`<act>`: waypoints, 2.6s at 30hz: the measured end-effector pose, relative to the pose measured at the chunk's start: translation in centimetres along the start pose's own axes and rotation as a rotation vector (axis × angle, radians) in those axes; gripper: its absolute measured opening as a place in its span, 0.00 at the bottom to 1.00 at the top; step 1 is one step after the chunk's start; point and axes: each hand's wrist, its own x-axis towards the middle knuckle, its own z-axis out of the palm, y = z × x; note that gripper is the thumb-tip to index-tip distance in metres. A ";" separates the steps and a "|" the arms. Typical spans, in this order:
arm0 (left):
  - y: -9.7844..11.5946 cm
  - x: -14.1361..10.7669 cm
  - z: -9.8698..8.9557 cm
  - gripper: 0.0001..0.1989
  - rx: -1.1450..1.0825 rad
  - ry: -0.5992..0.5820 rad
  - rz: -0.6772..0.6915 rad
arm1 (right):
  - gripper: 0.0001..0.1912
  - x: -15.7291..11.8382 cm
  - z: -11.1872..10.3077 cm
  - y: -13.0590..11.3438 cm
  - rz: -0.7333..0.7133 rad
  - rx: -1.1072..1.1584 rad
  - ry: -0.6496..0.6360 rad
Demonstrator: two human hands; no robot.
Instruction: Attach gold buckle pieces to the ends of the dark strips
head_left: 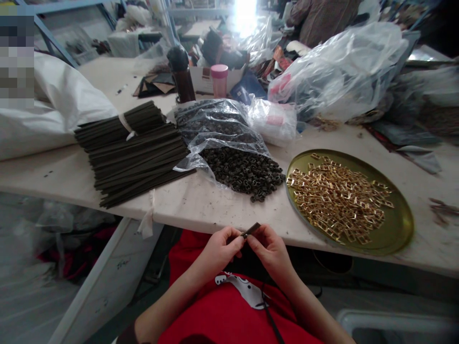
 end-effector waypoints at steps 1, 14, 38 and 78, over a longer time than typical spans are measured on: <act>0.0 0.0 0.0 0.10 -0.005 -0.003 -0.002 | 0.10 0.0 0.0 -0.1 0.015 0.006 -0.019; -0.8 0.1 0.2 0.12 0.094 0.030 0.046 | 0.13 0.1 0.0 -0.1 0.107 0.071 -0.118; -0.3 0.0 -0.5 0.11 0.697 0.187 0.440 | 0.12 0.3 1.2 0.8 0.130 0.263 0.023; -3.6 -0.5 -3.3 0.11 1.102 -0.068 0.430 | 0.11 -1.1 2.3 4.1 0.265 0.027 -0.268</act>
